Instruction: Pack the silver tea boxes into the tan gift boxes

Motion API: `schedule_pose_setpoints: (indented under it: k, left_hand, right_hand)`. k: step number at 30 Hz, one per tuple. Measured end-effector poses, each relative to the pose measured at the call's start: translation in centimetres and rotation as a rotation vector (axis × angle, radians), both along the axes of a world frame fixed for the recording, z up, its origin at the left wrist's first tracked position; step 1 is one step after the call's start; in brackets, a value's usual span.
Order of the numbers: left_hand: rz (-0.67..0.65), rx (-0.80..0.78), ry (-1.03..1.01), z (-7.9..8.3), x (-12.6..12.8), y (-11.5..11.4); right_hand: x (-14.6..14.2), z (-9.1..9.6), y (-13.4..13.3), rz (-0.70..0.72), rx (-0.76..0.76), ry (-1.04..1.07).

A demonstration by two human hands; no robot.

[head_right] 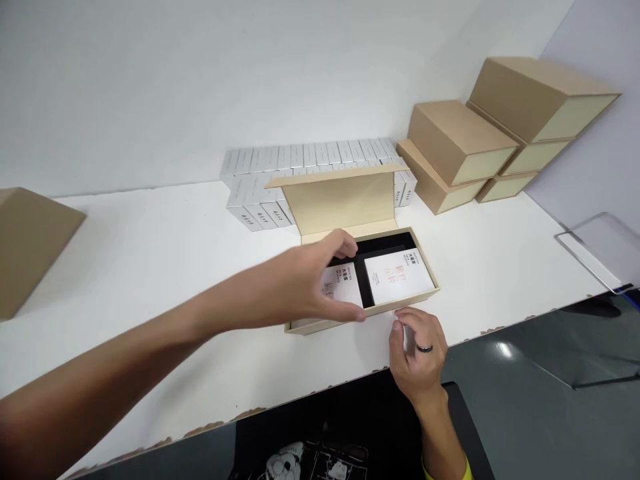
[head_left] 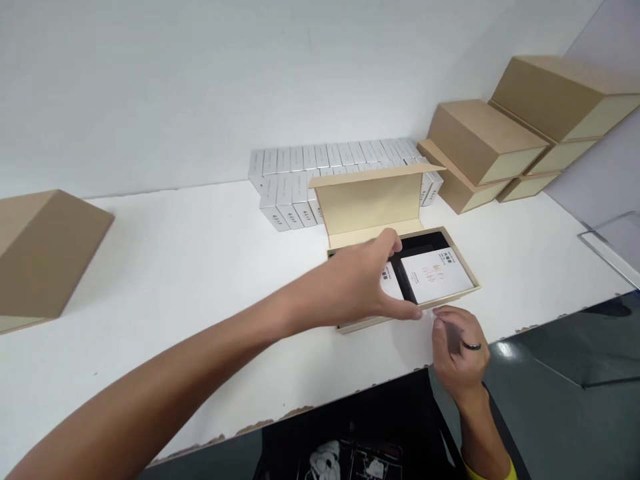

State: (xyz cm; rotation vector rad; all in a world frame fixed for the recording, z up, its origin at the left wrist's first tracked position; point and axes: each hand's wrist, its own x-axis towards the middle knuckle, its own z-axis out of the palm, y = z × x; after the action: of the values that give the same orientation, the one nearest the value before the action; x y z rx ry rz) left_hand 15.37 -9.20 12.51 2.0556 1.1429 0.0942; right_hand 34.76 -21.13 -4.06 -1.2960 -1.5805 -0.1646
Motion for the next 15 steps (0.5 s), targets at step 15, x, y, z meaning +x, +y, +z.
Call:
schedule_pose_setpoints:
  k: [15]
  left_hand:
    - [0.195,0.663,0.388,-2.3,-3.8,12.6]
  right_hand:
    - [0.0,-0.5,0.3,0.010,0.037,0.018]
